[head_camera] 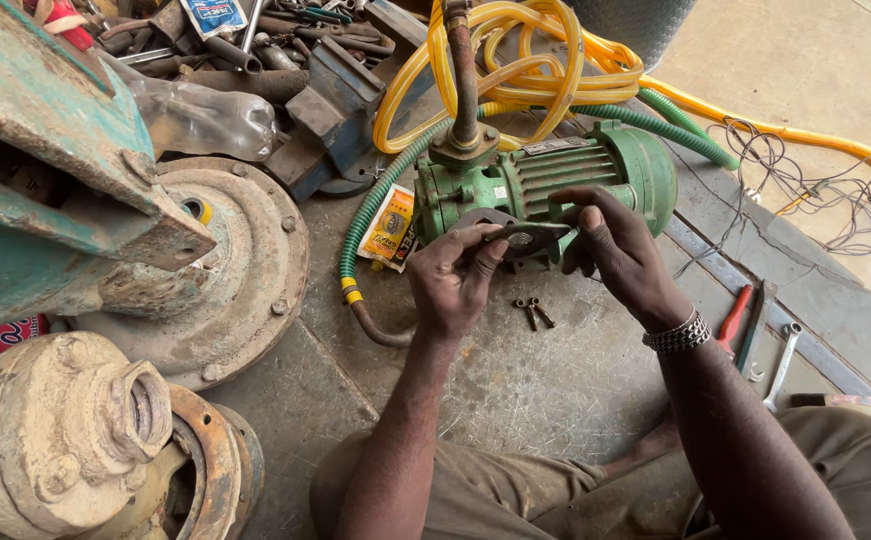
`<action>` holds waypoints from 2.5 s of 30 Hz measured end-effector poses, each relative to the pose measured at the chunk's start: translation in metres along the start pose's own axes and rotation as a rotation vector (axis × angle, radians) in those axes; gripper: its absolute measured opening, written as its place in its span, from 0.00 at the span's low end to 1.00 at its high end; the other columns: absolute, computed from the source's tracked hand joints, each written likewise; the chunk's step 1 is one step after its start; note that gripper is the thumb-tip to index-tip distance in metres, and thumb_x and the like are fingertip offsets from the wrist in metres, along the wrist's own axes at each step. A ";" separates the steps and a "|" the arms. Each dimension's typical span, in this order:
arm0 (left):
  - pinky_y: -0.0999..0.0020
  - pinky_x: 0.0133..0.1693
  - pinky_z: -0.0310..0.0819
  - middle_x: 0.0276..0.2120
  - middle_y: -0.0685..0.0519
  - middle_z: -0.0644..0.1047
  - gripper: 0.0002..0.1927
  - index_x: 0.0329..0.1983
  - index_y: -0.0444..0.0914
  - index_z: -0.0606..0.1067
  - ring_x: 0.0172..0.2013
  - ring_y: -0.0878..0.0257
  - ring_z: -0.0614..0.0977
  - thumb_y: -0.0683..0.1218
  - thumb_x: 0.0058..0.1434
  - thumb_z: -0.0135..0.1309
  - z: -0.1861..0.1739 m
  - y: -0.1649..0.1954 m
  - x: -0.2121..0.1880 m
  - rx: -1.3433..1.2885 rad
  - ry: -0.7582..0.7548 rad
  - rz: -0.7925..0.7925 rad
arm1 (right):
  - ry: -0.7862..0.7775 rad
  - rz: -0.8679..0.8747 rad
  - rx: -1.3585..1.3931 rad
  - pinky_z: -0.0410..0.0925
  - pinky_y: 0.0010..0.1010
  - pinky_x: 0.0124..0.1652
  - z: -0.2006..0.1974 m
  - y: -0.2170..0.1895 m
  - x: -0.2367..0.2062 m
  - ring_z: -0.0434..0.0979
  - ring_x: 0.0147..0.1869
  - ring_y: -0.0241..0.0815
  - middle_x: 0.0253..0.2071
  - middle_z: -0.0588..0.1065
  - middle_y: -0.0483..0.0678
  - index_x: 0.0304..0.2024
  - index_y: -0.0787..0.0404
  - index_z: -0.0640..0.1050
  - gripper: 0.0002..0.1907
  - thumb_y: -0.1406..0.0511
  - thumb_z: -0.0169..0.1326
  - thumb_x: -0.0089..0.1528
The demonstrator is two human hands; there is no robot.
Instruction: The person sits on the floor of a repair workshop reassembling a green electric water pump. They fit a curved metal pipe to the pump outlet, seat a round cover plate with a gasket onto the pump housing, apply sealant from a tube, press hoses into place, and tighten fittings using wrenches.
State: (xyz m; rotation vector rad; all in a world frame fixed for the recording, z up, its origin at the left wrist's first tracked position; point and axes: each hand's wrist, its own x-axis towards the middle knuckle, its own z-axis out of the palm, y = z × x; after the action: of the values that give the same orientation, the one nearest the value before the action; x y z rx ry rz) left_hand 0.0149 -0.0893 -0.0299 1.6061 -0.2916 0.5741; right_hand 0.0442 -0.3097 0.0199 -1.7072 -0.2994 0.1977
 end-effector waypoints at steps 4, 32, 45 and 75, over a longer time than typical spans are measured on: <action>0.75 0.33 0.81 0.35 0.51 0.83 0.15 0.50 0.29 0.80 0.32 0.70 0.83 0.47 0.69 0.58 -0.007 -0.005 0.003 -0.283 0.033 -0.269 | -0.117 -0.068 0.004 0.71 0.21 0.38 0.017 0.004 0.011 0.78 0.39 0.28 0.42 0.79 0.43 0.62 0.66 0.73 0.22 0.58 0.51 0.71; 0.60 0.50 0.75 0.40 0.52 0.78 0.14 0.50 0.44 0.83 0.45 0.56 0.79 0.47 0.60 0.64 -0.024 -0.020 0.010 0.557 -0.040 -0.123 | 0.091 -0.406 -1.124 0.53 0.48 0.52 0.048 0.026 0.035 0.65 0.54 0.52 0.42 0.72 0.45 0.56 0.47 0.83 0.16 0.58 0.57 0.66; 0.58 0.49 0.72 0.39 0.54 0.74 0.15 0.48 0.48 0.84 0.45 0.59 0.76 0.52 0.58 0.66 -0.030 -0.014 0.011 0.725 -0.114 -0.105 | 0.062 -0.454 -1.062 0.49 0.49 0.64 0.049 0.034 0.031 0.66 0.64 0.49 0.49 0.73 0.45 0.60 0.40 0.81 0.20 0.59 0.57 0.65; 0.59 0.55 0.70 0.44 0.58 0.74 0.29 0.57 0.50 0.82 0.50 0.60 0.72 0.67 0.57 0.61 -0.041 -0.054 -0.002 0.521 -0.087 0.013 | -0.045 -0.387 -1.071 0.36 0.55 0.68 0.041 0.034 0.037 0.63 0.69 0.51 0.52 0.79 0.38 0.66 0.38 0.74 0.36 0.42 0.61 0.57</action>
State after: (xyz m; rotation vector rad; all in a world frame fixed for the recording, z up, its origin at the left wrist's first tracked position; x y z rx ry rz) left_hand 0.0326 -0.0427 -0.0755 2.1366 -0.2265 0.6230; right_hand 0.0698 -0.2648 -0.0189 -2.6390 -0.8658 -0.2701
